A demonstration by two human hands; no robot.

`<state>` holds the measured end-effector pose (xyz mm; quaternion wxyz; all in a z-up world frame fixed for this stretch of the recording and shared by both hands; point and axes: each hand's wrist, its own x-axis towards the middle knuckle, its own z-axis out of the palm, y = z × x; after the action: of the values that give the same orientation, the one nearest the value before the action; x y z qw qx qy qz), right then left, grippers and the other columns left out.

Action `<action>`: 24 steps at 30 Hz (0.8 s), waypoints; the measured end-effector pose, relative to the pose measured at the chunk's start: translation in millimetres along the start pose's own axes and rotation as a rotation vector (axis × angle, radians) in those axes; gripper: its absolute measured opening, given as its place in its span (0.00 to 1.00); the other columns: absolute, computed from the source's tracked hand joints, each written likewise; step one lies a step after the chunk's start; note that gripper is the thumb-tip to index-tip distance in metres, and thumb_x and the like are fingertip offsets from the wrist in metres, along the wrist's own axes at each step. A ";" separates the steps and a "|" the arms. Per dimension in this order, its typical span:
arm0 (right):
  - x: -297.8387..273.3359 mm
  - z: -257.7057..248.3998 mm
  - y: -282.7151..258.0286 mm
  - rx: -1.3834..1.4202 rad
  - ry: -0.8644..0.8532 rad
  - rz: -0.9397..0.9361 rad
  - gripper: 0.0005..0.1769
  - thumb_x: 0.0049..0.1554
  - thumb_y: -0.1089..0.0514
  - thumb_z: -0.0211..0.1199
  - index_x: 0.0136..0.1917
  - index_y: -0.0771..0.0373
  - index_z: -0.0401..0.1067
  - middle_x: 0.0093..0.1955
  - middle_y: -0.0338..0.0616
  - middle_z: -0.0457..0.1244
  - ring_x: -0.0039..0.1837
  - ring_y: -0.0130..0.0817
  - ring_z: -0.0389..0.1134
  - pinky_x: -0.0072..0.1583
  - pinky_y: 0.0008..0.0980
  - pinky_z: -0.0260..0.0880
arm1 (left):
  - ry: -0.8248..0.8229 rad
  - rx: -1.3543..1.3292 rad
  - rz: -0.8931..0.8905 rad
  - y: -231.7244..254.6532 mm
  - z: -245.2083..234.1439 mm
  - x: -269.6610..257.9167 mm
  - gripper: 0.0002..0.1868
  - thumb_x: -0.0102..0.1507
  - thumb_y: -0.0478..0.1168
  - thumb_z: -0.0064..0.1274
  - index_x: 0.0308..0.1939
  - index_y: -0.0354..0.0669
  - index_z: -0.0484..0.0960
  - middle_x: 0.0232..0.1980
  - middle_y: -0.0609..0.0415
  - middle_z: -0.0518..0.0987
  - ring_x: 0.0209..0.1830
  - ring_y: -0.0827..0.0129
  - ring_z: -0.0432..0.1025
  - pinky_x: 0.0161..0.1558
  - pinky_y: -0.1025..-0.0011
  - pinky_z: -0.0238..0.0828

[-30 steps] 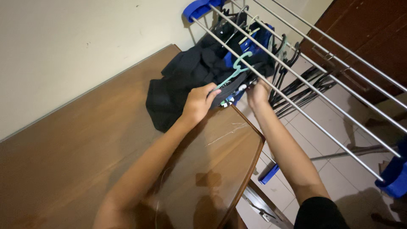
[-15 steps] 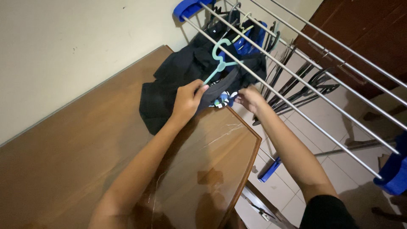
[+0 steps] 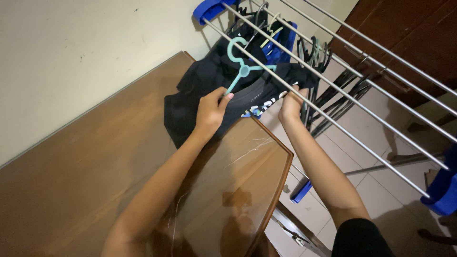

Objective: The person hangs a black t-shirt on a hanger and places it on a drying rack. Then they lay out another black t-shirt on a table, smooth it, and use a lint roller to clean its surface.

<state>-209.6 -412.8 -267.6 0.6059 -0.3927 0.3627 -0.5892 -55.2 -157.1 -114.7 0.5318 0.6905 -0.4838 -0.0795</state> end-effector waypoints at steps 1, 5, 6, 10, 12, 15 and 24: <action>-1.3 -1.5 -0.1 -0.105 -0.010 -0.013 0.22 0.61 0.59 0.49 0.68 0.60 0.58 0.49 0.40 0.63 0.44 0.31 0.62 0.43 0.33 0.63 | 0.003 0.018 0.004 0.2 2.0 0.2 0.12 0.68 0.44 0.55 0.39 0.36 0.79 0.28 0.40 0.74 0.25 0.49 0.70 0.31 0.61 0.64; -24.9 -12.0 -23.7 -0.390 -0.345 -0.021 0.23 0.70 0.57 0.57 0.69 0.77 0.59 0.57 0.49 0.63 0.57 0.29 0.63 0.60 0.31 0.66 | -0.020 0.094 -0.022 6.6 12.2 -0.6 0.11 0.68 0.47 0.54 0.40 0.42 0.81 0.31 0.41 0.78 0.31 0.44 0.74 0.33 0.57 0.67; -41.4 -13.9 -38.7 -0.427 -0.438 -0.029 0.26 0.67 0.58 0.57 0.72 0.76 0.57 0.59 0.52 0.63 0.56 0.31 0.63 0.58 0.32 0.66 | -0.031 0.117 -0.054 9.2 13.0 -1.0 0.11 0.68 0.47 0.54 0.41 0.44 0.81 0.32 0.41 0.79 0.32 0.44 0.74 0.33 0.56 0.68; -113.1 -22.1 -140.0 -1.039 -1.038 -0.427 0.34 0.64 0.54 0.61 0.75 0.74 0.54 0.69 0.67 0.59 0.65 0.43 0.67 0.63 0.39 0.67 | -0.047 0.175 -0.099 18.8 19.9 -2.1 0.11 0.67 0.50 0.53 0.42 0.47 0.82 0.33 0.41 0.80 0.35 0.42 0.75 0.34 0.53 0.69; -133.9 -14.7 -204.9 -1.106 -1.099 -0.081 0.23 0.62 0.51 0.58 0.68 0.60 0.72 0.61 0.52 0.70 0.54 0.39 0.72 0.55 0.35 0.72 | -0.042 0.196 -0.084 20.9 22.3 -1.1 0.11 0.67 0.50 0.53 0.42 0.47 0.82 0.34 0.41 0.80 0.36 0.41 0.75 0.34 0.52 0.70; -124.0 8.1 -281.9 -1.210 -0.779 0.062 0.18 0.66 0.49 0.53 0.64 0.54 0.76 0.50 0.42 0.75 0.38 0.33 0.75 0.37 0.30 0.73 | -0.052 0.227 -0.088 20.4 28.9 2.3 0.12 0.68 0.49 0.53 0.40 0.46 0.80 0.34 0.41 0.80 0.37 0.41 0.75 0.35 0.50 0.69; -12.9 34.1 -256.4 -1.519 -0.649 -0.447 0.24 0.61 0.51 0.66 0.69 0.57 0.74 0.60 0.55 0.69 0.59 0.51 0.71 0.61 0.48 0.70 | -0.101 0.196 -0.143 9.2 52.9 4.6 0.15 0.66 0.46 0.55 0.32 0.38 0.77 0.30 0.39 0.79 0.34 0.40 0.74 0.34 0.50 0.69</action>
<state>-289.4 -397.6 -21.8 0.1218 -0.9039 0.3817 -0.1502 -91.2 -195.0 -127.7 0.4295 0.7670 -0.4651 -0.1042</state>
